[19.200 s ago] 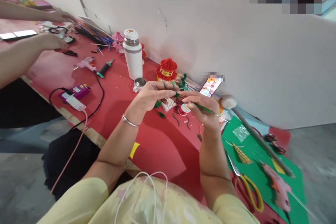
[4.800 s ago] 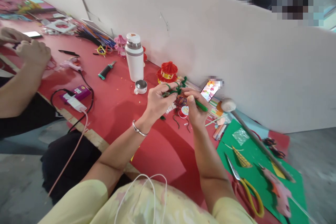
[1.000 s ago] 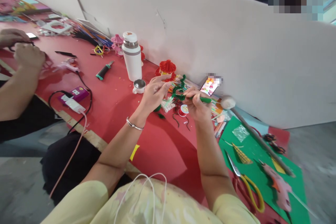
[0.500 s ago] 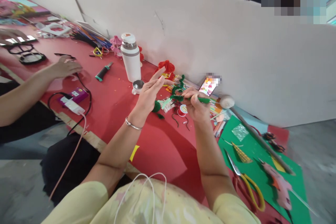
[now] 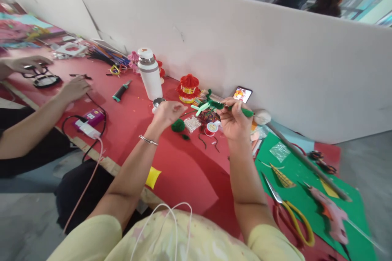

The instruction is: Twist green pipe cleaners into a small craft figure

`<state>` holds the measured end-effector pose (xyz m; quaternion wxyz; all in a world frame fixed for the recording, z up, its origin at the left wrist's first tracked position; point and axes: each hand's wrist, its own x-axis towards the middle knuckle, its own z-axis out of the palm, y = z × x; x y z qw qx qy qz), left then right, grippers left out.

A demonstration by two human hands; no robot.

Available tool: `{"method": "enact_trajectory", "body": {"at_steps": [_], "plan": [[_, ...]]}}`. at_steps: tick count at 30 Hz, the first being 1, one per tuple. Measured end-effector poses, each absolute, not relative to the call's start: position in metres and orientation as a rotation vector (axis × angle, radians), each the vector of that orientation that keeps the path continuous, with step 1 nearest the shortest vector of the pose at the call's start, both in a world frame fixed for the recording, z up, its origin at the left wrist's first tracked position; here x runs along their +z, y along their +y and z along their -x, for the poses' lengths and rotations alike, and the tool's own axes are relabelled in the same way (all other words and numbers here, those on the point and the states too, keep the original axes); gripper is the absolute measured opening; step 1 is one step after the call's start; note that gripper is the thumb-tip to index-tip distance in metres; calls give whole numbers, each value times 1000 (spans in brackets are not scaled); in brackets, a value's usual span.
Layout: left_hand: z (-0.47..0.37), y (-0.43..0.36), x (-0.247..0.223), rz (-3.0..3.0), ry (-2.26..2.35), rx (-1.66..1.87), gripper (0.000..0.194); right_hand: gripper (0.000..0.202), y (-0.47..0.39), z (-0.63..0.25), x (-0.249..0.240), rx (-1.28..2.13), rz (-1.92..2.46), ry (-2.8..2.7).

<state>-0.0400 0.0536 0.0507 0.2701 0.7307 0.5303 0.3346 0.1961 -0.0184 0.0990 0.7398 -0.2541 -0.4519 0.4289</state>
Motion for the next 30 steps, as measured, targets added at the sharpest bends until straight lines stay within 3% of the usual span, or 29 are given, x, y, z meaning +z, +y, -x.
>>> {"method": "enact_trajectory", "body": {"at_steps": [3,5,7,9,11,15,21,30], "plan": [[38,48,61,-2091,1598,1175,23,31,-20,-193,100,937,554,-986],[28,38,73,-1855,1437,1408,36,33,-20,-192,99,947,567,-985],[14,24,86,-1404,1030,1363,55,34,-19,-191,98,962,575,-987],[-2,9,96,-1021,681,1097,73,35,-19,-191,97,970,566,-991],[-17,-2,104,-767,497,1000,75,34,-22,-190,99,972,538,-1017],[-30,-5,115,-590,387,1179,72,32,-29,-187,106,1003,467,-1100],[5,15,123,-868,515,1527,67,29,-27,-188,105,1036,427,-1032],[-5,-13,115,-1308,475,1255,95,31,-21,-192,101,1010,467,-952]]}}
